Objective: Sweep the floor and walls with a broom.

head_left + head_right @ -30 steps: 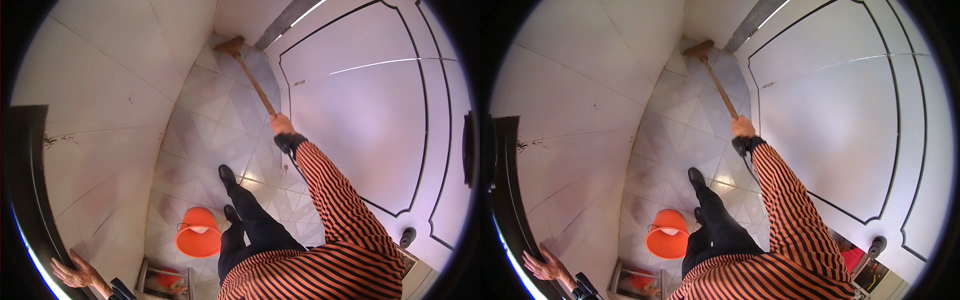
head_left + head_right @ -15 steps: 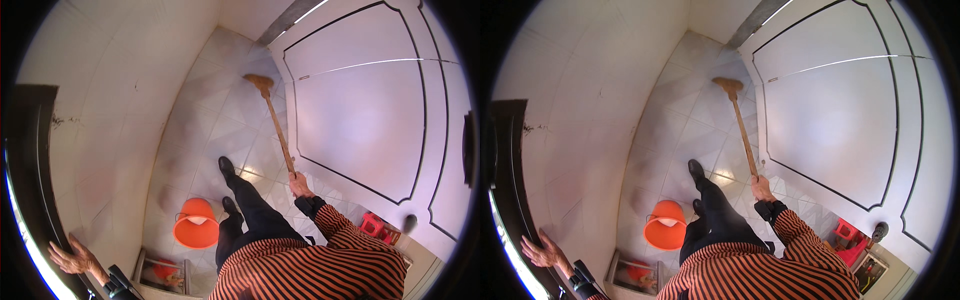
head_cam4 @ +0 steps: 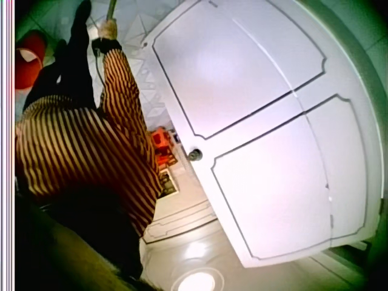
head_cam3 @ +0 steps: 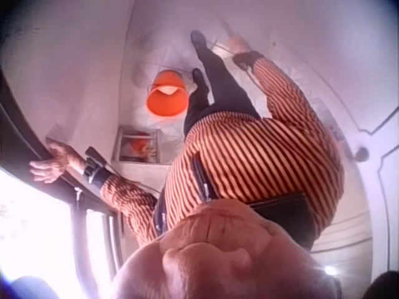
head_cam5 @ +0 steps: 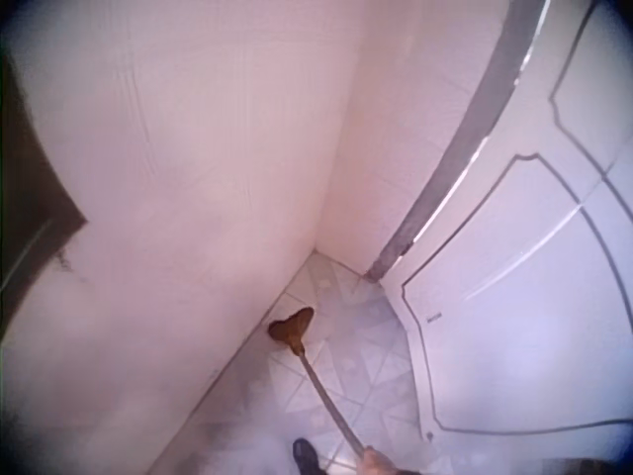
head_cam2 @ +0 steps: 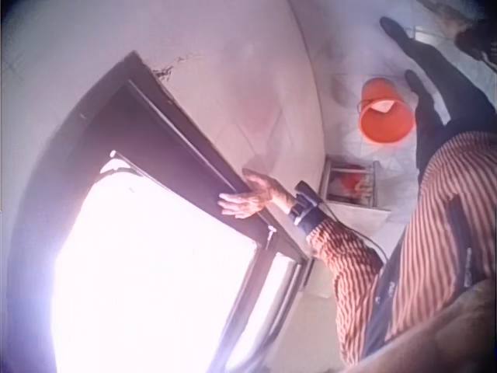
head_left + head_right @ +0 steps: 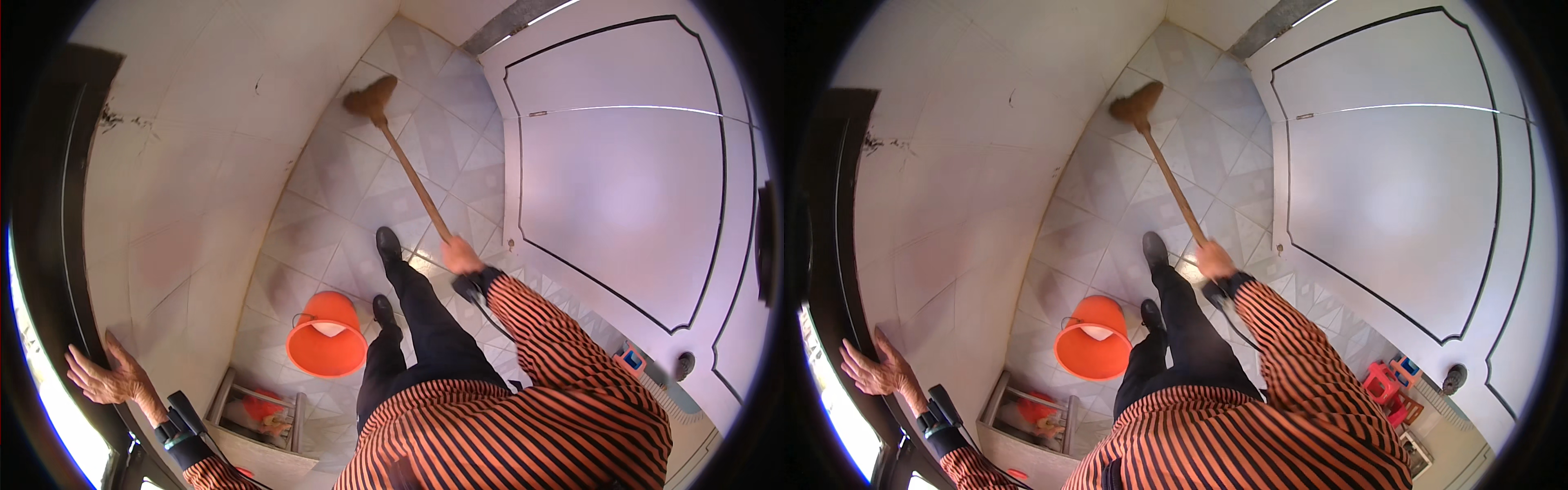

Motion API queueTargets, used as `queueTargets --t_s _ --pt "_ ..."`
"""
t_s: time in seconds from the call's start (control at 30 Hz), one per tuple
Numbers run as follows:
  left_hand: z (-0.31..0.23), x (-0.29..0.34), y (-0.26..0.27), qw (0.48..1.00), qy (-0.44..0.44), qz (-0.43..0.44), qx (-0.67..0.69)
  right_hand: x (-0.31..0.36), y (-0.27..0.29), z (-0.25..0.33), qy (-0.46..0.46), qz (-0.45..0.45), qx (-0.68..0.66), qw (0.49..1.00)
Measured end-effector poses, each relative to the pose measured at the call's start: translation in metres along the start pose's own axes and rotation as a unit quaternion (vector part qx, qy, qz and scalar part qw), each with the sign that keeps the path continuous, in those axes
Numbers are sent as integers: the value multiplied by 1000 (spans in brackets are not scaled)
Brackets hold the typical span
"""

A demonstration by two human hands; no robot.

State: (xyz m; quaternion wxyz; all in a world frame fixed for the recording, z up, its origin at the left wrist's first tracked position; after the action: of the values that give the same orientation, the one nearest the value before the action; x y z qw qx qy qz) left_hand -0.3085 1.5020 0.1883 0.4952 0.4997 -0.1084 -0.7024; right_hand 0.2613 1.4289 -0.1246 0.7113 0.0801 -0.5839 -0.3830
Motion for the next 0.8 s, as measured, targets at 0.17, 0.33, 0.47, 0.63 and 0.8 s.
queueTargets --t_s 0.17,0.33,0.47,0.63,0.8 --pt "18 5 11 999 6 -26 27 144 -10 -56 -195 60 -1 979" --pt "22 16 16 995 33 -34 88 198 -8 -29 -158 1 -60 986" --pt "42 32 16 996 28 -46 65 167 -29 16 -38 -27 16 999" --pt "49 45 19 993 41 -57 91 115 -36 48 -35 33 142 989" --pt "63 64 25 988 38 -75 130 178 -73 8 -60 43 153 985"
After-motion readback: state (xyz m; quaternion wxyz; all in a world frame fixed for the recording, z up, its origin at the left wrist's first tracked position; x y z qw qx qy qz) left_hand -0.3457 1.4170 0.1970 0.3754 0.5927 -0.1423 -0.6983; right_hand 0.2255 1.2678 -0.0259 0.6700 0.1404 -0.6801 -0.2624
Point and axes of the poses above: each hand's wrist, its own x-axis away from the middle knuckle, its own y-axis out of the back of the hand, z = x × y, the point moved 5 cm from there along -x, towards the middle knuckle, and after that the axes turned 8 degrees about z, right-handed, at the moved point
